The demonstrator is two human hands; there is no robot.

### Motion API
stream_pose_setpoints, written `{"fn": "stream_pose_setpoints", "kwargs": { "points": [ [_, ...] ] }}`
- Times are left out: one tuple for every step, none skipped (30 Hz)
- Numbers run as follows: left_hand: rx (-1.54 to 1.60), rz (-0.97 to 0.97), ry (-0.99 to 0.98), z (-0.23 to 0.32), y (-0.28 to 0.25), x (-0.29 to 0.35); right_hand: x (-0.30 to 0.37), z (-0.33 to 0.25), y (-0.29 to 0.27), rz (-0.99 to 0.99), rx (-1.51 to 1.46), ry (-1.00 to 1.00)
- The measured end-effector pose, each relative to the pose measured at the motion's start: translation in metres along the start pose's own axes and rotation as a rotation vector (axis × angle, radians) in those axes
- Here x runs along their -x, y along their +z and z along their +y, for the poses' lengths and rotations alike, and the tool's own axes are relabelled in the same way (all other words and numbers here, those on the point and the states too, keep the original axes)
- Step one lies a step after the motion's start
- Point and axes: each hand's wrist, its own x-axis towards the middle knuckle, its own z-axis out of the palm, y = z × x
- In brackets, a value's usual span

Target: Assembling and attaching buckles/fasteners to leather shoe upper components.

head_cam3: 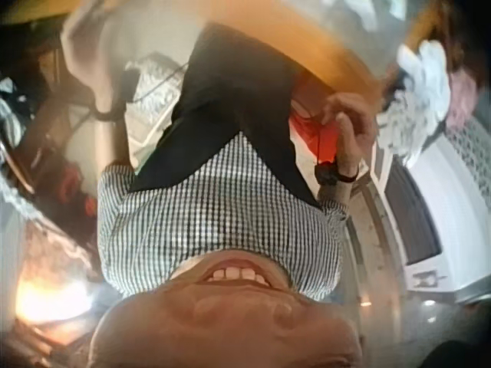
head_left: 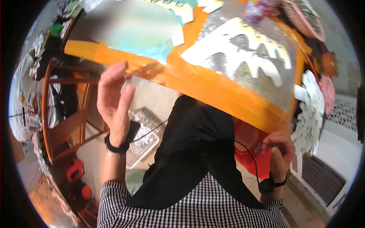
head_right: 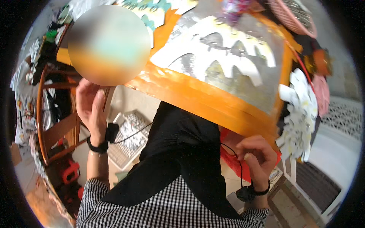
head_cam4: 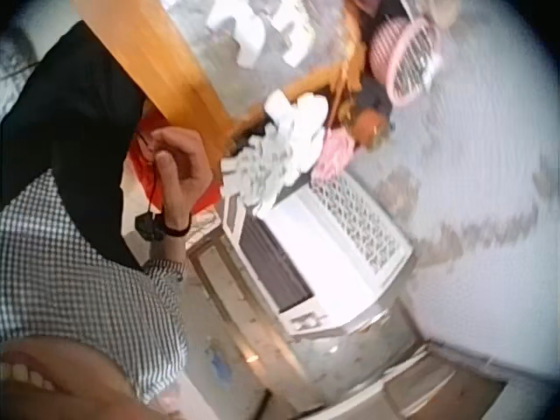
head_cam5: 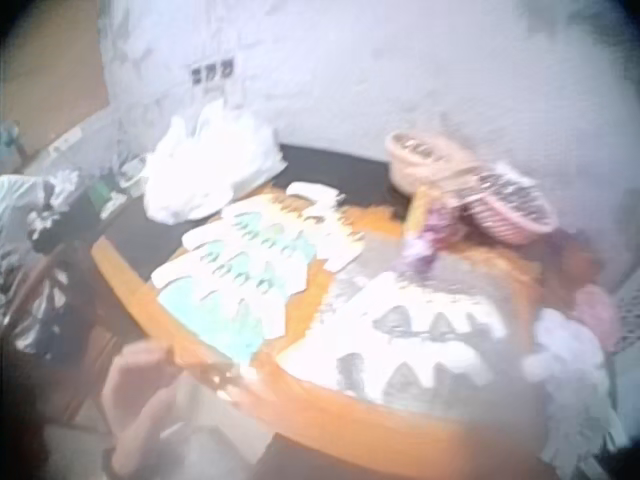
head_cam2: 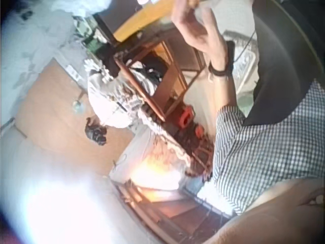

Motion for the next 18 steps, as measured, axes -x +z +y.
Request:
{"fn": "stream_pose_setpoints", "kwargs": {
  "points": [
    [0.032, -0.01, -0.027, 0.006, -0.001, 0.009, 0.005, -0.005, -0.001, 0.027, 0.015, -0.05],
    [0.007, -0.052, -0.004, 0.006, 0.001, 0.014, 0.007, -0.007, -0.002, 0.027, 0.038, -0.075],
    [0.017, -0.096, -0.011, 0.009, 0.006, 0.018, 0.007, -0.011, -0.004, 0.026, 0.06, -0.098],
    [0.026, -0.139, -0.018, 0.011, 0.013, 0.018, 0.004, -0.016, -0.003, 0.049, 0.071, -0.124],
    [-0.027, -0.186, 0.0, 0.016, 0.019, 0.014, -0.001, -0.022, -0.002, 0.055, 0.125, -0.147],
    [-0.083, -0.23, 0.014, 0.019, 0.025, 0.008, -0.01, -0.027, -0.001, 0.059, 0.177, -0.166],
    [-0.109, -0.21, 0.012, 0.016, 0.032, 0.002, -0.023, -0.024, -0.006, 0.088, 0.225, -0.181],
    [-0.163, -0.214, 0.019, 0.012, 0.044, -0.004, -0.04, -0.022, -0.007, 0.097, 0.228, -0.19],
    [-0.262, -0.233, 0.058, 0.014, 0.054, -0.015, -0.06, -0.023, -0.007, 0.174, 0.291, -0.16],
    [-0.362, -0.253, 0.093, 0.015, 0.065, -0.026, -0.078, -0.022, -0.01, 0.248, 0.353, -0.124],
    [-0.354, -0.259, 0.064, 0.013, 0.076, -0.038, -0.095, -0.02, -0.015, 0.25, 0.43, -0.132],
    [-0.425, -0.267, 0.048, 0.011, 0.085, -0.047, -0.108, -0.016, -0.018, 0.249, 0.43, -0.125],
    [-0.473, -0.284, 0.033, 0.009, 0.092, -0.056, -0.121, -0.012, -0.019, 0.215, 0.499, -0.085],
    [-0.523, -0.311, 0.011, 0.012, 0.095, -0.063, -0.129, -0.013, -0.018, 0.18, 0.563, -0.033],
    [-0.525, -0.328, -0.005, 0.012, 0.098, -0.069, -0.137, -0.017, -0.015, 0.133, 0.567, 0.001],
    [-0.546, -0.339, -0.075, 0.014, 0.101, -0.074, -0.146, -0.019, -0.014, 0.134, 0.562, 0.024],
    [-0.565, -0.35, -0.145, 0.016, 0.101, -0.077, -0.151, -0.02, -0.01, 0.142, 0.46, 0.106],
    [-0.563, -0.367, -0.159, 0.017, 0.101, -0.078, -0.154, -0.022, -0.008, 0.152, 0.357, 0.183]
  ]
}}
